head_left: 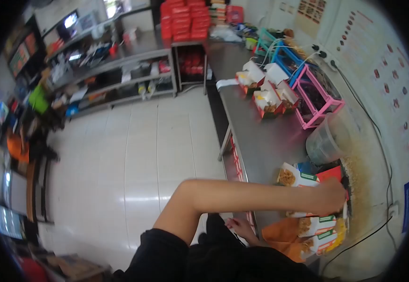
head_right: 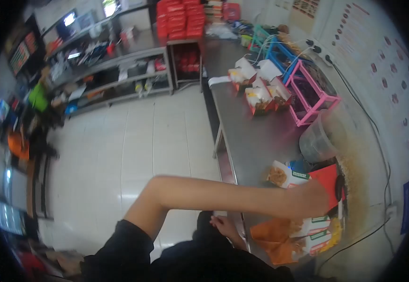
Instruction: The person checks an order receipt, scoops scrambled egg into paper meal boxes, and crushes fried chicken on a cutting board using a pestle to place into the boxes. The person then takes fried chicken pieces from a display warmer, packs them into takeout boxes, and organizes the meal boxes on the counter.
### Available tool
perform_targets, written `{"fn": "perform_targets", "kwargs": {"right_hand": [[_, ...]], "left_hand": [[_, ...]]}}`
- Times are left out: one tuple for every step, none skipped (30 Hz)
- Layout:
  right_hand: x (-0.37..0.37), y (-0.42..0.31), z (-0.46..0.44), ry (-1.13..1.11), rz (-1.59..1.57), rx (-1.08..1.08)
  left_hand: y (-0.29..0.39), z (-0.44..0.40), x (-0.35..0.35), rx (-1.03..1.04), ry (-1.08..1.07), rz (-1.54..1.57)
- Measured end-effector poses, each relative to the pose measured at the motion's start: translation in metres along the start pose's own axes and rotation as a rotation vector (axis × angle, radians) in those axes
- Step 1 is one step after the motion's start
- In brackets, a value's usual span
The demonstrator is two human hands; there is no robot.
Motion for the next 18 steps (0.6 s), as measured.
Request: {"fn": "perform_targets", "kwargs": {"right_hand": [[-0.009,0.007,-0.022,0.043,-0.111,0.026],[-0.017,0.012,-0.046,0.083,-0.229,0.054],[-0.031,0.012,-0.075,0.136,-0.179,0.06],[-0.048,0.01,-0.108,0.188,-0.13,0.069],[-0.061,0.004,-0.143,0.24,-0.08,0.083],[-0.073,-0.011,-0.18,0.267,-0.203,0.074],[-0.093,-0.028,-0.215,0.291,-0.315,0.069],[-0.114,-0.044,-0.251,0.314,-0.429,0.064],[-0.142,-0.051,-0.296,0.435,-0.368,0.064],[-0.167,-0.059,-0.331,0.547,-0.307,0.085],[-0.204,-0.118,-0.34,0.628,-0.287,-0.067],[-0.228,-0.085,-0.4,0.672,-0.432,0.054],[-0.251,-0.111,-0.418,0.673,-0.592,0.078],[-0.269,-0.138,-0.433,0.667,-0.747,0.102],[-0.288,-0.139,-0.455,0.75,-0.775,0.143],[-0.305,-0.138,-0.482,0.832,-0.803,0.177],[-0.318,-0.135,-0.506,0.915,-0.831,0.209],[-0.326,-0.136,-0.524,0.971,-0.854,0.217]], "left_hand": [[-0.038,0.023,0.0,0.007,0.188,0.118],[-0.077,0.05,0.009,0.01,0.368,0.251],[-0.13,0.078,0.03,-0.191,0.377,0.346],[-0.183,0.113,0.052,-0.396,0.378,0.433],[-0.231,0.156,0.075,-0.528,0.509,0.526],[-0.277,0.201,0.117,-0.636,0.516,0.666],[-0.311,0.259,0.147,-0.77,0.741,0.761],[-0.334,0.324,0.194,-1.037,0.632,0.86],[-0.347,0.39,0.231,-1.153,0.603,0.763],[-0.344,0.466,0.287,-1.324,0.678,0.937],[-0.332,0.52,0.295,-1.425,0.638,0.894],[-0.321,0.564,0.29,-1.535,0.621,0.881],[-0.312,0.608,0.298,-1.644,0.621,0.96],[-0.307,0.64,0.294,-1.727,0.745,1.044],[-0.311,0.662,0.289,-1.806,0.878,1.124],[-0.335,0.671,0.28,-1.803,0.846,1.044],[-0.362,0.68,0.273,-1.796,0.816,0.963],[-0.392,0.691,0.266,-1.783,0.785,0.879]]}}
Point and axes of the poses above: each hand's wrist, its own z-axis away from the middle knuckle, its own x-axis out of the palm, y = z × x, the point moved 10 cm from there along -z, towards the middle knuckle, and after that the axes turned 7 degrees about x, right-handed, at the moved point
